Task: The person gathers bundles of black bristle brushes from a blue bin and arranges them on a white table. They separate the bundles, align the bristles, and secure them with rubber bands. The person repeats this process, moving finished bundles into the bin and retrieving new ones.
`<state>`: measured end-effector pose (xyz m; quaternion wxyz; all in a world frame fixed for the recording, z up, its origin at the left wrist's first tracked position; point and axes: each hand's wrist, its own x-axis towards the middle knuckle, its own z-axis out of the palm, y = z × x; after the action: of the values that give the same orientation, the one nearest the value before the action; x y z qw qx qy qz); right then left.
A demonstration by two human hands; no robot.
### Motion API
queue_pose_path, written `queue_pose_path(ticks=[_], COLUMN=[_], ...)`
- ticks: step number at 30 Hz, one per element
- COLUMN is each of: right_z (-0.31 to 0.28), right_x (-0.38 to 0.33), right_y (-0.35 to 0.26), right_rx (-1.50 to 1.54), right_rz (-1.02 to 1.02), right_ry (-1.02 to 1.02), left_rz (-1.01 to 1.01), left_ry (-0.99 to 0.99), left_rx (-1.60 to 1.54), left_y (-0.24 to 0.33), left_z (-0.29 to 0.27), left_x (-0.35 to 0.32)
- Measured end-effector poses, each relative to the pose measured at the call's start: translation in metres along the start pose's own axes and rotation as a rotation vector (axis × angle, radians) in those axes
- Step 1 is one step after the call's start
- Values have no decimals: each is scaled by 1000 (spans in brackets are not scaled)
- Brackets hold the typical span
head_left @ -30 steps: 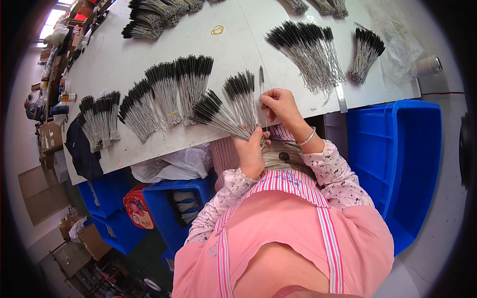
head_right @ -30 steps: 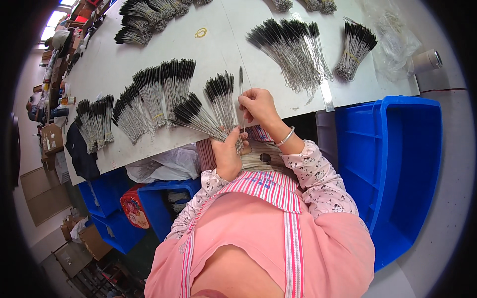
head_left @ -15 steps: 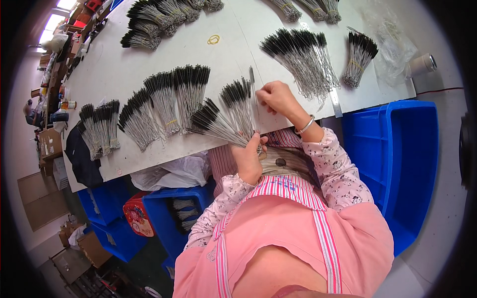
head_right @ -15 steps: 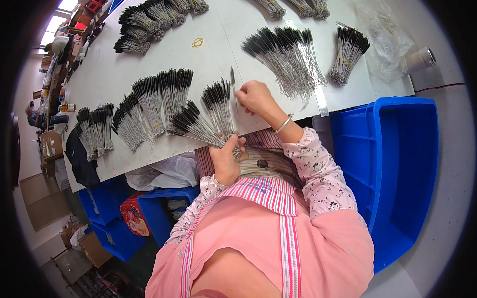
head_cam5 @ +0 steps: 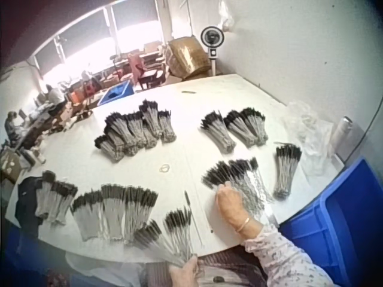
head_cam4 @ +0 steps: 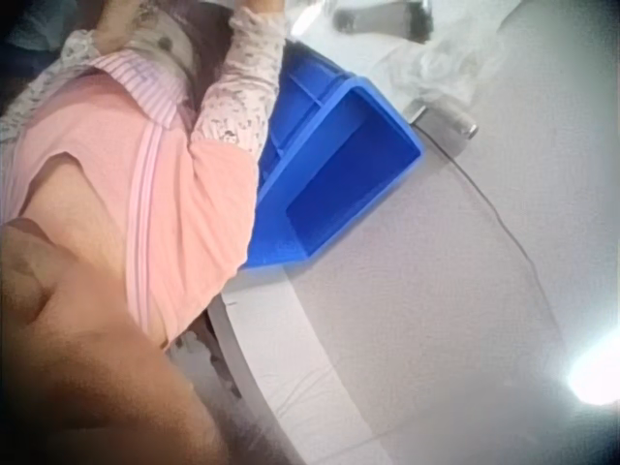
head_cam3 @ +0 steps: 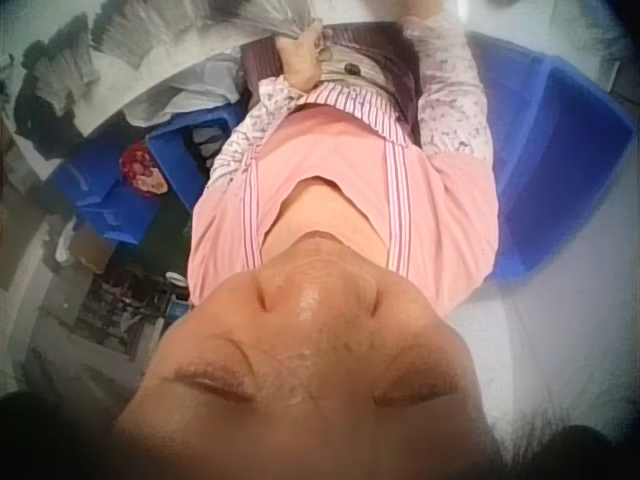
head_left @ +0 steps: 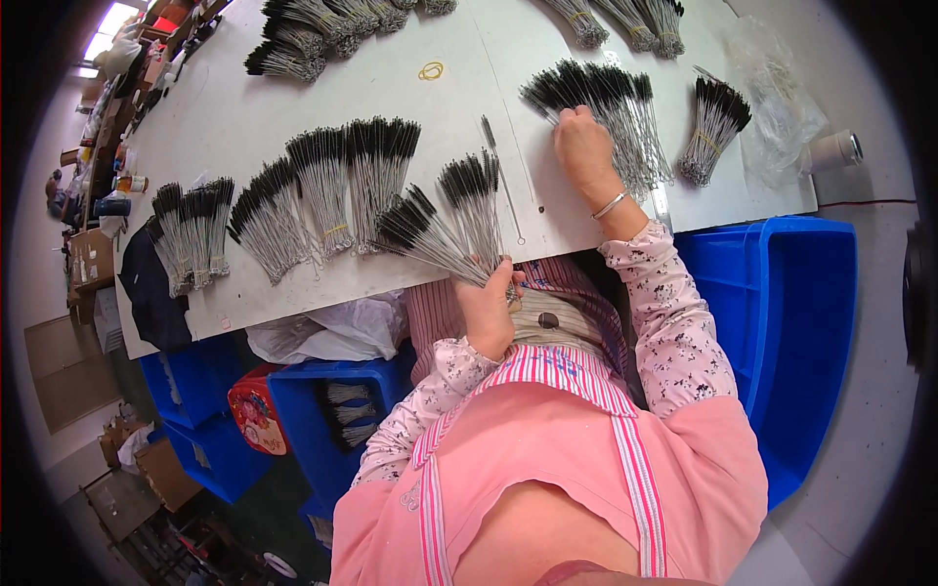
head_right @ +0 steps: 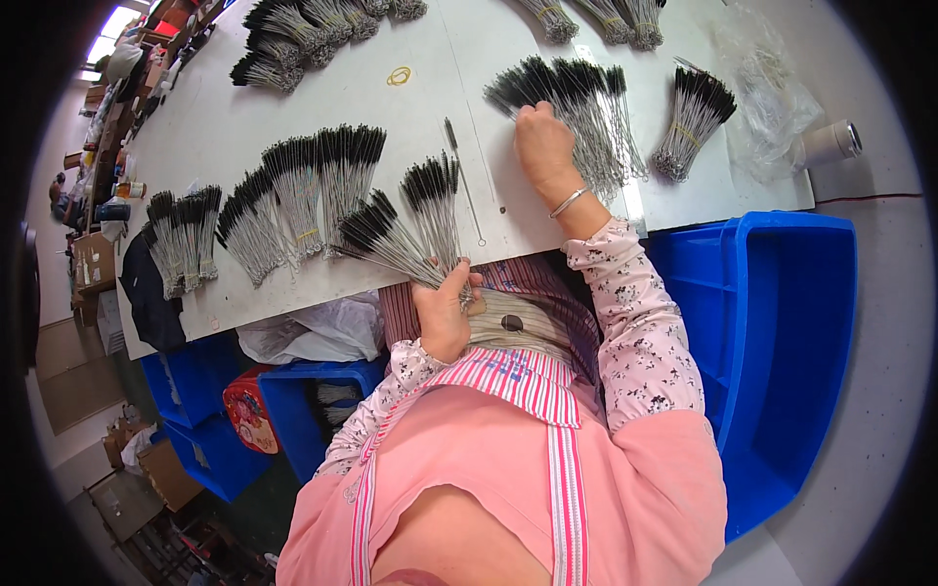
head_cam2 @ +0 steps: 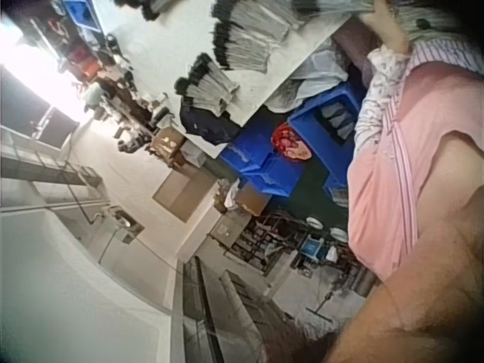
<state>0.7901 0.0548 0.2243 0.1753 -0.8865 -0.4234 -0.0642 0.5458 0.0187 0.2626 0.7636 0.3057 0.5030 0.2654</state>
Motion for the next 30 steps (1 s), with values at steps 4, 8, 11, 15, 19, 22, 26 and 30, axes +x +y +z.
queue_pose_path(ticks=[4, 8, 11, 15, 19, 22, 26, 30], right_z=[0, -9, -21, -34, -38, -13, -1, -1], right_x=[5, 6, 10, 10, -8, -28, -32, -32], right_y=[4, 3, 7, 6, -20, -36, -48, -55], right_rx=[-79, -9, 157, 509, 674, 609, 551, 511], right_rz=[-45, -4, 12, 61, 153, 164, 221, 217], right_ry=[8, 92, 268, 485, 91, -108, -150, -153], left_rz=[50, 95, 81, 12, -8, 73, 49, 45], left_ry=[-13, 10, 21, 21, 16, 36, 5, -14], left_rx=[7, -34, -31, -8, -14, -46, -44, -50], left_y=[-6, -18, -15, -3, -3, -8, -11, -11], left_z=[-2, -8, -5, -1, -3, 1, -3, -4], left_x=[4, 12, 9, 1, 0, -1, 0, 2])
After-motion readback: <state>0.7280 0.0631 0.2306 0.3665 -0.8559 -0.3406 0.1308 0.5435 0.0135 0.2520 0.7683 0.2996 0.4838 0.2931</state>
